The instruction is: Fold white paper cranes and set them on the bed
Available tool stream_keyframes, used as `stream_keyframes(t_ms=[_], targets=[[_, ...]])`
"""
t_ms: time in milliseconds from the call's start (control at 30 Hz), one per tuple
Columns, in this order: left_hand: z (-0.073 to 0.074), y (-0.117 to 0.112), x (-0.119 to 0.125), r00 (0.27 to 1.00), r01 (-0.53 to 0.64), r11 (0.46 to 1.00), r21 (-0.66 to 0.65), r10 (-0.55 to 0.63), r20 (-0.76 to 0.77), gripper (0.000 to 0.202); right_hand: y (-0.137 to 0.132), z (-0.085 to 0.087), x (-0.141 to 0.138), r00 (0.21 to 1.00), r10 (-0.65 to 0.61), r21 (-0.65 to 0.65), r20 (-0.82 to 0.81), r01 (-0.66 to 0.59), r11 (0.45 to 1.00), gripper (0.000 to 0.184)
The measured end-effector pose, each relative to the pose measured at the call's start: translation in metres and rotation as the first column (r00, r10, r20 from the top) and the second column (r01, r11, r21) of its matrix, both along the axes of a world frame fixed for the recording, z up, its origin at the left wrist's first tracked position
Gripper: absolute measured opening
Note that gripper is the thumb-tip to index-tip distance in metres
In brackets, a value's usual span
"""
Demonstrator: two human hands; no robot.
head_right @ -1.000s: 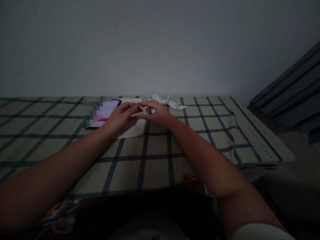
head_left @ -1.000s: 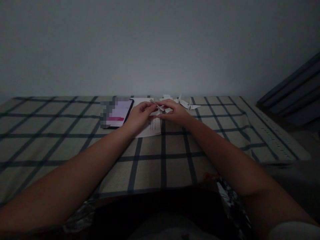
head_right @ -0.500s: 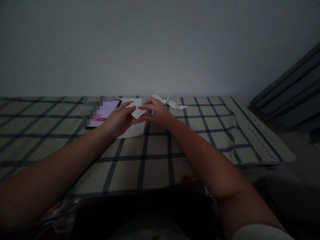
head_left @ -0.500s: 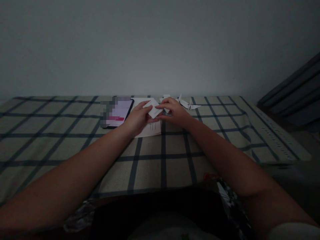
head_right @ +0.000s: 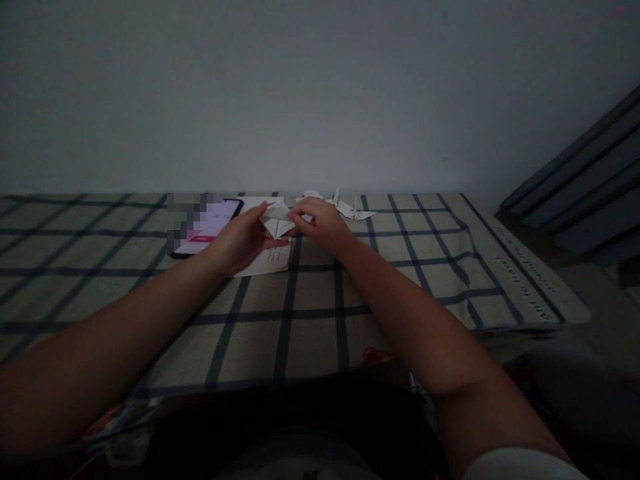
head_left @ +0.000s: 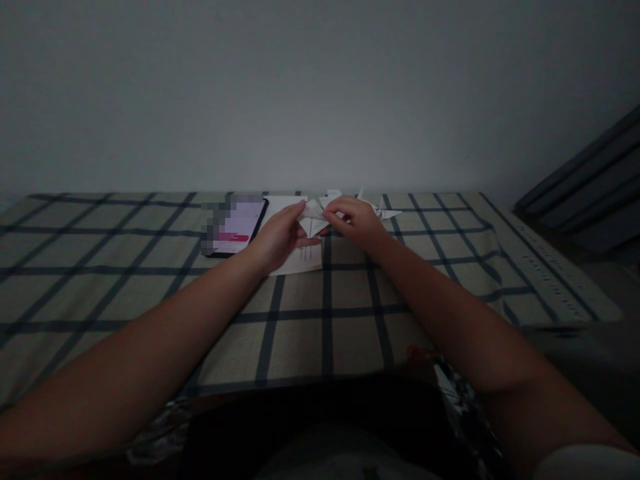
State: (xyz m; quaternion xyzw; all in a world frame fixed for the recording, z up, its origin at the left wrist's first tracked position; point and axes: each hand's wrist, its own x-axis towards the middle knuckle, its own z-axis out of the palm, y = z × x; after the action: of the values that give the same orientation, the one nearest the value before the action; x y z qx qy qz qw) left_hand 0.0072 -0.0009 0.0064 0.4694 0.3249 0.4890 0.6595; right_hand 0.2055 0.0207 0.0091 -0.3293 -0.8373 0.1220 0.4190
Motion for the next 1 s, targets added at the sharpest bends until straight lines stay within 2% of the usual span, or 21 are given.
stream_keyframes(t_ms=[133,233,333,433,567,667,767,867,1000], targets=[[-0.001,-0.003,0.001,0.999,0.018,1.0,-0.002,-0.019,-0.039,0.03,-0.003,0.002,0.0,0.998,-0.056,-0.09,-0.022,0.054,0.994,0.023],[-0.002,-0.004,0.001,0.998,-0.012,1.0,-0.009,0.011,-0.055,0.034,-0.002,0.001,-0.001,0.998,-0.041,-0.083,-0.052,0.036,0.996,0.02],[-0.005,-0.003,0.001,0.997,-0.038,0.999,0.008,0.039,-0.074,0.037,-0.001,-0.002,-0.003,0.999,0.045,-0.012,-0.028,-0.046,0.999,0.012],[-0.007,-0.002,0.003,0.996,-0.029,0.999,0.016,0.031,-0.087,0.036,-0.001,-0.004,-0.006,0.993,0.113,0.087,0.025,-0.115,0.99,0.013],[-0.005,-0.006,0.008,0.996,-0.081,0.996,-0.02,0.08,-0.047,0.029,0.0,-0.006,-0.009,0.994,0.093,0.167,0.065,-0.103,0.981,0.019],[-0.002,-0.007,0.01,0.99,-0.135,0.99,-0.033,0.133,-0.053,0.028,0.0,-0.006,-0.009,0.993,0.075,0.174,0.09,-0.09,0.981,0.021],[-0.002,-0.005,0.009,0.974,-0.205,0.979,-0.005,0.203,-0.105,0.044,0.001,-0.006,-0.01,0.993,0.048,0.149,0.108,-0.064,0.987,0.021],[-0.004,-0.002,0.006,0.964,-0.209,0.977,0.035,0.212,-0.16,0.065,0.0,-0.007,-0.012,0.99,0.03,0.162,0.141,-0.053,0.985,0.021],[-0.005,-0.001,0.005,0.961,-0.175,0.983,0.054,0.183,-0.21,0.062,-0.003,-0.006,-0.017,0.972,-0.038,0.164,0.231,-0.001,0.986,0.028]])
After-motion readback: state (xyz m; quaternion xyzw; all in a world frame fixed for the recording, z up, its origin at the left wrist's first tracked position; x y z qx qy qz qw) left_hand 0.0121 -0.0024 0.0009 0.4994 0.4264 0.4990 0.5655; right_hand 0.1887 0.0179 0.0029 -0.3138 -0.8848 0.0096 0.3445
